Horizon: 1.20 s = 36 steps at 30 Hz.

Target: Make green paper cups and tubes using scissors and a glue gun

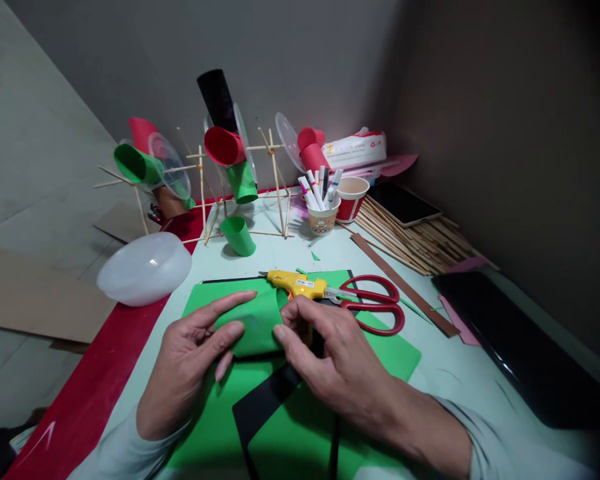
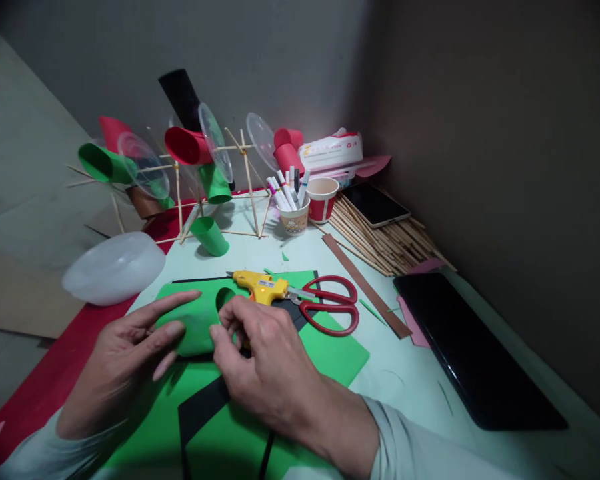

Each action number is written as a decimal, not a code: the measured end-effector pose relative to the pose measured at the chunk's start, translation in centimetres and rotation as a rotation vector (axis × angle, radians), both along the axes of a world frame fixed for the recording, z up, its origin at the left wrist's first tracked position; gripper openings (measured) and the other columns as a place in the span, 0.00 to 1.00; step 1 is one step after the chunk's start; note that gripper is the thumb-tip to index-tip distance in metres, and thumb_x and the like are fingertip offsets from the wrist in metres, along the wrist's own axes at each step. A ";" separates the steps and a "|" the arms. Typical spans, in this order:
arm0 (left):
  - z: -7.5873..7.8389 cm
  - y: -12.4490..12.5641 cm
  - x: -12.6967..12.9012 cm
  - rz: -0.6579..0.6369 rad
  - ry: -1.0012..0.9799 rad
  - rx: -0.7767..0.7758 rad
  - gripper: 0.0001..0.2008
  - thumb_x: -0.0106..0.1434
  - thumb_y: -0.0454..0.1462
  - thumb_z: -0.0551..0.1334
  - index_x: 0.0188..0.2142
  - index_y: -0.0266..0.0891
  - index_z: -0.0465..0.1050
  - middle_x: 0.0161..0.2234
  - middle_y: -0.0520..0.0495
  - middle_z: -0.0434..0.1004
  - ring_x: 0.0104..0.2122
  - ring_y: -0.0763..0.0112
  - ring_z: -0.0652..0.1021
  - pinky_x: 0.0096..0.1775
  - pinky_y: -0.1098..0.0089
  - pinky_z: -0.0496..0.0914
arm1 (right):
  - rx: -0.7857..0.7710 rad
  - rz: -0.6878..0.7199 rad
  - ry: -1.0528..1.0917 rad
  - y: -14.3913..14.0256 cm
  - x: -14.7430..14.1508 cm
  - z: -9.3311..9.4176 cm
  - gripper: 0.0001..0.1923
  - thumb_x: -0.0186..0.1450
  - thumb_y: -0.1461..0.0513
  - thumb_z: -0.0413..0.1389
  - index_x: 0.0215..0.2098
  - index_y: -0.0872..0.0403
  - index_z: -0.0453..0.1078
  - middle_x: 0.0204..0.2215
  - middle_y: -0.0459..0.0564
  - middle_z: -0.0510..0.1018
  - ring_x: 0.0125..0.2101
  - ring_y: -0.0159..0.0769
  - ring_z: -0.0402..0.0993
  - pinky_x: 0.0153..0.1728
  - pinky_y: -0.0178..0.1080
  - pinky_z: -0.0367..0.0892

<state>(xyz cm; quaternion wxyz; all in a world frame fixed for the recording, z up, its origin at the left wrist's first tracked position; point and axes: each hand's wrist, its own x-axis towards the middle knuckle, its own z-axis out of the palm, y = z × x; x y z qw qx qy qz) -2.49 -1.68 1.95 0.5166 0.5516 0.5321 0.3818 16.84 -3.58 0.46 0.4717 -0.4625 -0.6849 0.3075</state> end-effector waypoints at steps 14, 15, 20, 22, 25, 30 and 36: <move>-0.8 0.2 0.6 0.131 -0.277 0.050 0.15 0.58 0.42 0.71 0.42 0.45 0.71 0.25 0.60 0.68 0.18 0.82 0.69 0.21 0.81 0.63 | -0.034 -0.088 0.112 0.3 0.2 0.4 0.08 0.65 0.64 0.53 0.28 0.52 0.63 0.21 0.40 0.67 0.21 0.28 0.62 0.24 0.32 0.56; -0.9 0.1 0.6 0.115 -0.247 0.049 0.14 0.58 0.43 0.71 0.40 0.44 0.71 0.24 0.59 0.68 0.19 0.81 0.70 0.22 0.81 0.64 | -0.031 -0.094 0.112 0.3 0.2 0.4 0.08 0.65 0.64 0.53 0.28 0.52 0.63 0.21 0.40 0.67 0.22 0.28 0.62 0.24 0.32 0.56; -0.5 -0.5 1.2 0.064 -0.006 0.106 0.09 0.56 0.40 0.69 0.28 0.37 0.74 0.20 0.54 0.70 0.20 0.77 0.71 0.24 0.78 0.67 | -0.019 -0.100 0.102 0.3 0.2 0.3 0.08 0.66 0.64 0.52 0.27 0.52 0.62 0.21 0.40 0.66 0.21 0.28 0.62 0.24 0.32 0.57; -0.2 -0.7 1.5 0.100 0.033 0.143 0.09 0.55 0.40 0.68 0.26 0.36 0.74 0.18 0.55 0.69 0.19 0.77 0.69 0.22 0.78 0.66 | -0.017 -0.098 0.101 0.2 0.1 0.1 0.08 0.66 0.63 0.52 0.28 0.52 0.62 0.21 0.40 0.66 0.21 0.28 0.62 0.23 0.32 0.57; 0.1 -0.9 1.7 0.136 0.072 0.200 0.10 0.55 0.40 0.67 0.24 0.37 0.72 0.17 0.55 0.67 0.18 0.76 0.68 0.20 0.78 0.64 | -0.018 -0.105 0.098 0.1 0.0 -0.1 0.07 0.66 0.62 0.53 0.29 0.52 0.63 0.21 0.40 0.65 0.20 0.28 0.61 0.22 0.32 0.58; -0.1 -1.3 1.6 0.144 0.125 0.281 0.12 0.58 0.40 0.65 0.21 0.38 0.71 0.17 0.55 0.68 0.18 0.77 0.69 0.21 0.78 0.64 | 0.003 -0.127 0.077 -0.4 -0.2 -0.3 0.08 0.67 0.63 0.53 0.29 0.52 0.63 0.20 0.39 0.65 0.19 0.28 0.61 0.21 0.31 0.58; -0.5 -1.8 1.2 0.131 0.160 0.311 0.14 0.62 0.40 0.63 0.21 0.39 0.73 0.17 0.53 0.73 0.19 0.75 0.71 0.24 0.77 0.66 | 0.057 -0.154 0.072 -0.7 -0.5 -0.4 0.08 0.66 0.64 0.53 0.28 0.52 0.64 0.20 0.39 0.66 0.19 0.27 0.61 0.20 0.30 0.58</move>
